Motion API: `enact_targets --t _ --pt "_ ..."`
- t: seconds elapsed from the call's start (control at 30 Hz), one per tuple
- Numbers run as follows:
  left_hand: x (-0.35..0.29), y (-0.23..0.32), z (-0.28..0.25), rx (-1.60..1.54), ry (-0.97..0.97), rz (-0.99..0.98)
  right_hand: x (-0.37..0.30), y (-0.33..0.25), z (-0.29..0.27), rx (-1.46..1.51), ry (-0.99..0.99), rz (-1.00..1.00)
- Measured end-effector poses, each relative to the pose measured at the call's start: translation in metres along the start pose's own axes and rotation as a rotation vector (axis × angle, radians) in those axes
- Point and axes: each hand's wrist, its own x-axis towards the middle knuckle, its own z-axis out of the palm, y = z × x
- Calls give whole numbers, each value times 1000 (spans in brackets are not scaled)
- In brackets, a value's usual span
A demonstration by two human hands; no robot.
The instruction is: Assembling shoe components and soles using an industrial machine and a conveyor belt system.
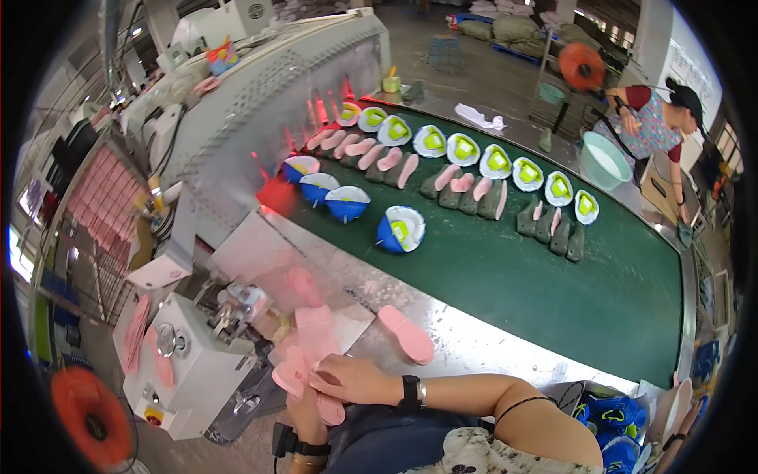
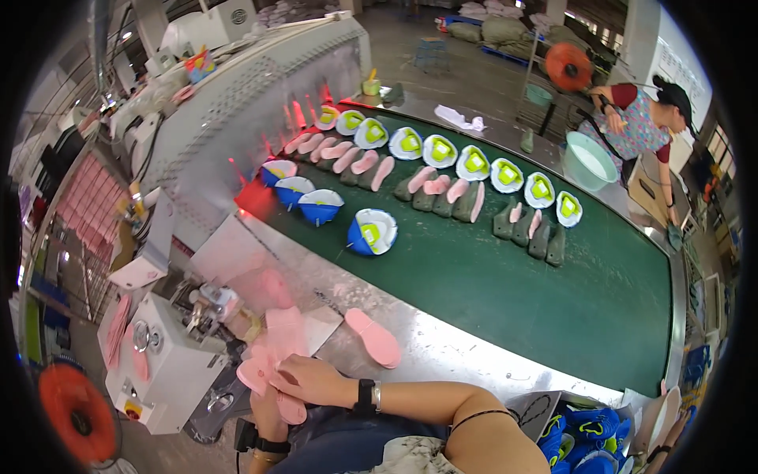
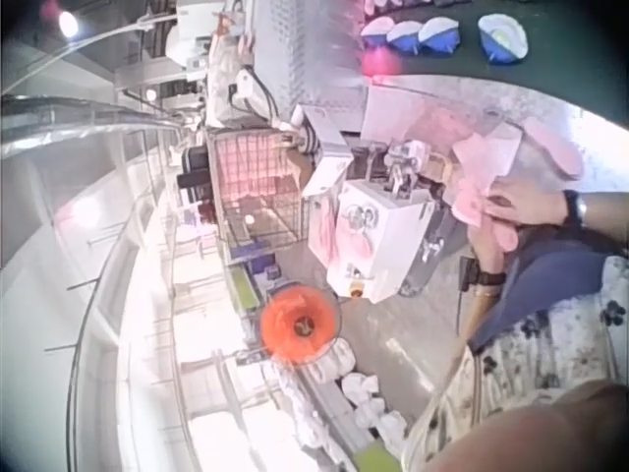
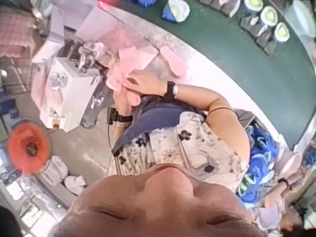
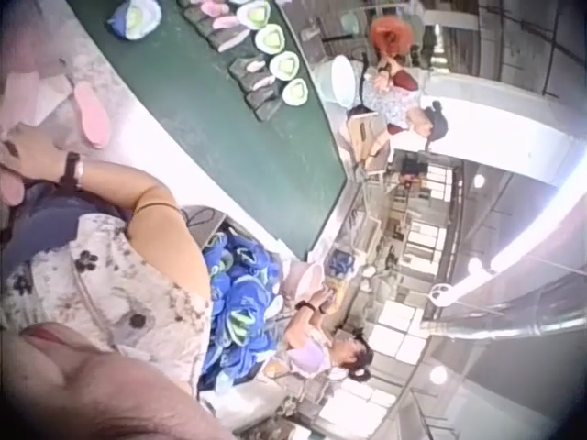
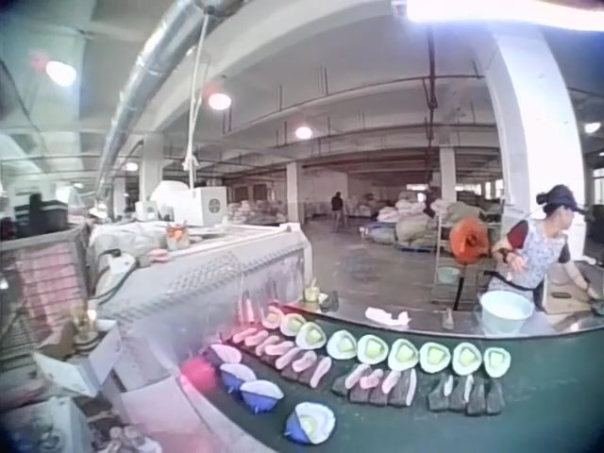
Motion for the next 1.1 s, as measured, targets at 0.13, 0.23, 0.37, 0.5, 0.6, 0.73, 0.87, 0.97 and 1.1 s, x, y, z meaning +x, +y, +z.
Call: enact_targets --t 0.13,0.23,0.37,0.5,0.6,0.73,0.87,0.97,1.1 --pt "-9 16 -17 -56 60 -75 15 17 31 340 6 107" --pt "-14 14 -40 -291 -32 -289 42 54 28 38 84 144" --pt "-36 19 -63 -266 -69 -346 109 63 30 526 192 42" --pt "-50 22 -67 -233 4 -369 182 45 46 117 180 172" --pt "-47 23 -64 -294 -24 -379 212 58 54 32 201 200" --pt "-32 9 -78 -310 9 -381 197 33 26 -319 246 -48" --pt "-31 16 -84 155 -250 -203 197 35 13 -462 566 -294" --pt "-21 -6 -125 -335 -577 -256 242 77 55 -506 274 52" --pt "-53 39 -79 -371 -271 -469 265 51 73 -94 390 284"
